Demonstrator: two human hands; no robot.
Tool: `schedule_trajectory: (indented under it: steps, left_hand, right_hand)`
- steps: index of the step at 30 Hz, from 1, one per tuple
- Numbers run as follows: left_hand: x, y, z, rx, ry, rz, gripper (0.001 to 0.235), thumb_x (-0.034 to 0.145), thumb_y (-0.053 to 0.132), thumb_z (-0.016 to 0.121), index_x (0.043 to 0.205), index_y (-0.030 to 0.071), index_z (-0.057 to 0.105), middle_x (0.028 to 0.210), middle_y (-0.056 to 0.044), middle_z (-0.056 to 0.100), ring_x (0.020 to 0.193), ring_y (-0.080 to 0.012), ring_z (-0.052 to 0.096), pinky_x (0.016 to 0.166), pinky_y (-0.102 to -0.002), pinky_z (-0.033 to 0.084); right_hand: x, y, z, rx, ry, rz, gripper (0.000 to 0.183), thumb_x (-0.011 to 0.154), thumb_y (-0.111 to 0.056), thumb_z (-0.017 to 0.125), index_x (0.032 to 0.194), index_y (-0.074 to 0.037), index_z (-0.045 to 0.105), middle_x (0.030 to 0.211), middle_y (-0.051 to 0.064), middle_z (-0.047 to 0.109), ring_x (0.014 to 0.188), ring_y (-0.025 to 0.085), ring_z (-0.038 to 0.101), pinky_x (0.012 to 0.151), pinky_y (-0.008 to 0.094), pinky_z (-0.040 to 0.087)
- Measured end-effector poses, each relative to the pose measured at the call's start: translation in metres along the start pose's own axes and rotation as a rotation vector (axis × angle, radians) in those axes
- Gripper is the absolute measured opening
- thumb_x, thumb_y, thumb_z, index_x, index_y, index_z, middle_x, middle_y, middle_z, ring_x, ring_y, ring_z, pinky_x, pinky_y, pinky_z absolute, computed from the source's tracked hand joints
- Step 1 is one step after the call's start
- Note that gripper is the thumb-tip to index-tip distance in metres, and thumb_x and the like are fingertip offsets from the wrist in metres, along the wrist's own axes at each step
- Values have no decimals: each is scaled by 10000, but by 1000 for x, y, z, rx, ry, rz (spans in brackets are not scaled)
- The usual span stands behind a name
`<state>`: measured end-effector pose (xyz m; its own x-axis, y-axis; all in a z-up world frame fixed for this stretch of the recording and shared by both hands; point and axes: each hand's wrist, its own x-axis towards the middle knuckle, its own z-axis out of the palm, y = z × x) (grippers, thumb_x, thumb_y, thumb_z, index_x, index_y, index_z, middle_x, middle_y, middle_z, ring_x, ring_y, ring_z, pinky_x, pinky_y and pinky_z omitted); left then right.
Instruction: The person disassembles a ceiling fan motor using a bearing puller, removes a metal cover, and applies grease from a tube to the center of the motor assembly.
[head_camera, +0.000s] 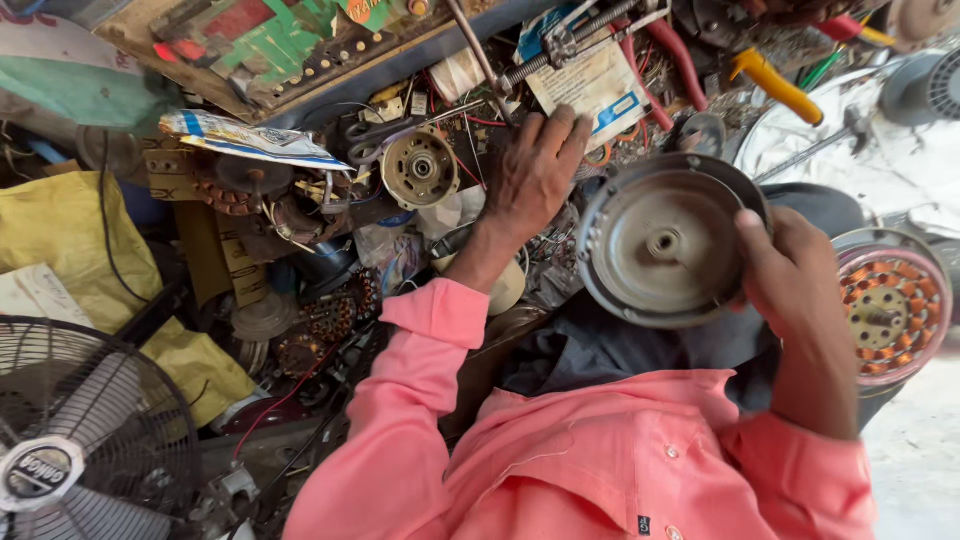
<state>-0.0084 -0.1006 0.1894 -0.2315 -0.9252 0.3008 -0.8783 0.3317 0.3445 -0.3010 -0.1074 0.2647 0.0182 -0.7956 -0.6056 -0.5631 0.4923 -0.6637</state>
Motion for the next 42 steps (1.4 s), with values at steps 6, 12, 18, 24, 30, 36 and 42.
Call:
schedule_trajectory:
  steps: [6, 12, 18, 24, 30, 36, 42]
  left_hand:
    - [-5, 2, -25, -43, 117, 114, 288, 980, 89, 621, 1223, -50, 683, 1147, -127, 636, 926, -268, 598, 789, -387, 529]
    - [-26, 0, -48, -54, 290, 84, 229, 998, -9, 675, 1222, -57, 668, 1177, -129, 621, 930, -284, 653, 799, -390, 577]
    - [-15, -10, -7, 93, 133, 62, 403, 963, 4, 627, 1361, -17, 565, 1354, -156, 567, 962, -278, 665, 756, -360, 603]
    - [6, -15, 31, 52, 18, -13, 486, 928, -5, 594, 1405, -77, 537, 1391, -219, 526, 859, -276, 639, 623, -338, 580]
    - [25, -18, 25, 64, 162, 166, 281, 1007, 95, 658, 1226, -81, 650, 1243, -212, 623, 873, -252, 660, 679, -323, 590]
    - [10, 28, -46, -151, 308, 178, 232, 982, 48, 694, 1170, -89, 699, 1150, -186, 670, 826, -266, 664, 700, -370, 571]
    - [-35, 68, -113, -408, 397, -96, 222, 992, 46, 685, 1209, 9, 656, 1169, -131, 646, 927, -283, 697, 809, -379, 601]
  right_hand:
    - [-3, 28, -18, 487, -3, -229, 284, 1229, -169, 566, 1082, 69, 616, 932, 27, 664, 769, 80, 581, 747, 257, 494]
    - [19, 23, 0, 483, 124, -41, 269, 1142, -286, 607, 1045, -41, 661, 683, 17, 506, 434, 106, 380, 361, 274, 276]
    - [42, -1, 25, 517, 148, -73, 252, 1109, -282, 594, 1019, -49, 626, 717, -8, 560, 480, 98, 447, 415, 269, 342]
    - [11, 22, -21, 481, 165, -243, 202, 1148, -191, 582, 1152, 8, 616, 926, 17, 601, 741, 98, 523, 678, 244, 427]
    - [1, 44, -45, 764, 78, -284, 213, 1183, -124, 521, 1265, 46, 621, 1181, 138, 708, 1013, 178, 697, 986, 288, 579]
    - [31, 64, -17, 309, 330, -386, 240, 1194, -151, 615, 1233, 86, 626, 1112, 89, 612, 948, 146, 558, 886, 269, 485]
    - [80, 47, 56, 537, 183, -204, 338, 1150, -295, 636, 1174, 38, 585, 929, 53, 564, 777, 157, 496, 641, 299, 421]
